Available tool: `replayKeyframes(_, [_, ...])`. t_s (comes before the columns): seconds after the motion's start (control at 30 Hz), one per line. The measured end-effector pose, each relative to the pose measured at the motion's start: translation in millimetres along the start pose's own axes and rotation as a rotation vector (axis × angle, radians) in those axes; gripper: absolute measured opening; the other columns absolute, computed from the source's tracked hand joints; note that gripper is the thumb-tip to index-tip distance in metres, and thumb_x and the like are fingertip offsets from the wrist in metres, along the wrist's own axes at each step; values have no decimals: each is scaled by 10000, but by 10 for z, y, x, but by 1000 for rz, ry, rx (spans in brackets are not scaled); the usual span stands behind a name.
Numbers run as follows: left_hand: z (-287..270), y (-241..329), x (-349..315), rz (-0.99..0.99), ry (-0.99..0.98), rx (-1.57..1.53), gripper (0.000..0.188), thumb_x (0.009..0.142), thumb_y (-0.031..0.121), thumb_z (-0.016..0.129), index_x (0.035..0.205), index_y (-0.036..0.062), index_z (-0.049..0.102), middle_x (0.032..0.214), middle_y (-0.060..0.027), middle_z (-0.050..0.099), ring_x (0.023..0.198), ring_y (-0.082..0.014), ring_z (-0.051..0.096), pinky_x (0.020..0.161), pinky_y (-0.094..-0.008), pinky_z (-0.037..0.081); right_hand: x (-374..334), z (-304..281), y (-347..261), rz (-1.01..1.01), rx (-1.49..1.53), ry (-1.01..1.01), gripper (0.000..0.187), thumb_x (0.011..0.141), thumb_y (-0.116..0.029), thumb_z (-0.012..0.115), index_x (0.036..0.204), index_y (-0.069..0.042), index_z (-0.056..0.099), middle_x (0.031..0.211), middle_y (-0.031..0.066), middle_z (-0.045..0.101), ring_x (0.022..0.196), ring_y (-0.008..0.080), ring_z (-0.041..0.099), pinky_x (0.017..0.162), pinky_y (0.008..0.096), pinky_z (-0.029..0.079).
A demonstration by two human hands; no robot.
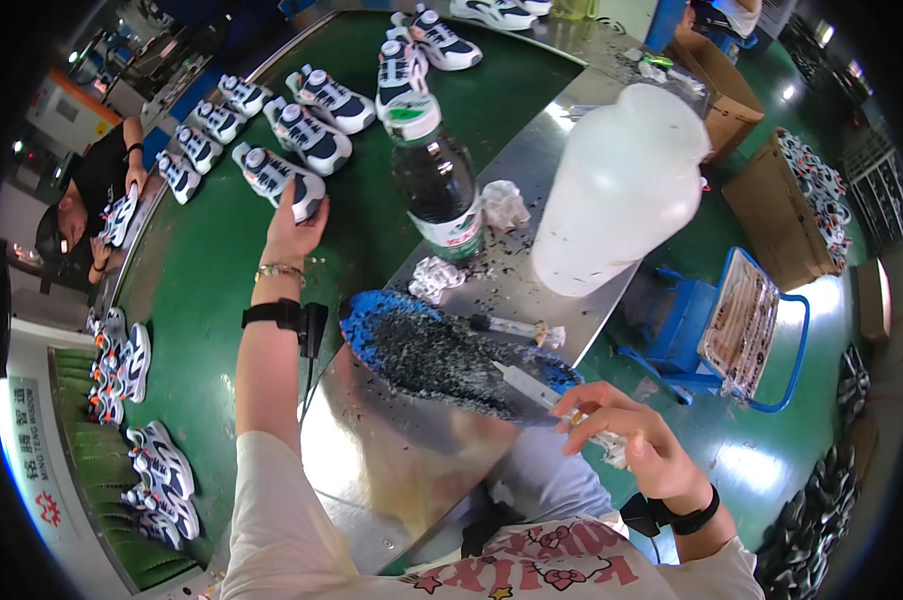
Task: Applying adhesive to shoe soles and upper components using a syringe dispenser.
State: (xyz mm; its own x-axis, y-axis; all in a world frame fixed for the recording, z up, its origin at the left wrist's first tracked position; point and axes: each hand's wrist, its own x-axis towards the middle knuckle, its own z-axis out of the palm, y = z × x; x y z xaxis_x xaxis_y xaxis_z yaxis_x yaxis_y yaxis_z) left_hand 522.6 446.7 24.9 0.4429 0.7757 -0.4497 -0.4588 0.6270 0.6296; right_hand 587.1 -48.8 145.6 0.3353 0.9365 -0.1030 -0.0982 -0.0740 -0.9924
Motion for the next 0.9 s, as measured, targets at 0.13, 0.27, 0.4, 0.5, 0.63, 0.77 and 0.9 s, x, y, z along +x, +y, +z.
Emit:
replayKeyframes(0.13, [-1072,806,265,394,-220,416,407,820,187,672,1122,-27,503,1050,-128,574,906,-228,581,755,-281,553,-57,89,-156,-112,-96,-131,916,829,-715,127,941,39,634,1133,186,496,996,269,525,899,389,379])
replayKeyframes(0.27, [-592,487,-989,-17,-132,231,371,858,197,627,1140,-18,515,1057,-111,575,918,-209,582,711,-221,536,-248,58,-41,-206,-59,-11,977,827,-686,-7,997,48,615,1137,194,496,1003,269,524,919,388,373])
replayKeyframes(0.4, [-1783,426,-2798,33,-249,516,377,930,231,503,1252,41,459,1177,-86,557,1028,-186,554,886,-265,445,-260,141,52,-313,14,-103,904,874,-624,19,1071,66,569,1168,190,470,1002,264,539,900,393,409])
replayKeyframes(0.5, [-1612,124,-4523,-148,168,389,356,907,196,505,1224,38,475,1147,-89,580,1011,-189,588,831,-333,487,-210,232,181,-339,123,-85,798,916,-571,111,1083,71,555,1188,180,447,1004,258,542,884,383,433])
replayKeyframes(0.63, [-2182,-375,-5705,-64,436,518,317,925,216,502,1181,29,497,1045,-95,568,922,-209,573,742,-300,489,-170,295,269,-345,135,-59,660,954,-498,216,1055,49,571,1180,158,453,1008,237,526,856,360,441])
replayKeyframes(0.77, [-2476,-316,-5614,264,505,543,292,912,209,504,1094,-16,541,991,-88,616,868,-174,628,653,-273,542,-215,310,369,-302,34,-5,603,962,-467,252,1022,25,595,1166,132,471,1009,218,510,836,343,438])
replayKeyframes(0.9, [-2286,-16,-5029,636,575,549,320,912,243,523,1068,-35,542,1046,-86,577,958,-129,550,792,-264,444,-335,470,310,-271,-93,41,611,965,-463,244,986,29,605,1167,126,478,987,201,519,792,318,429])
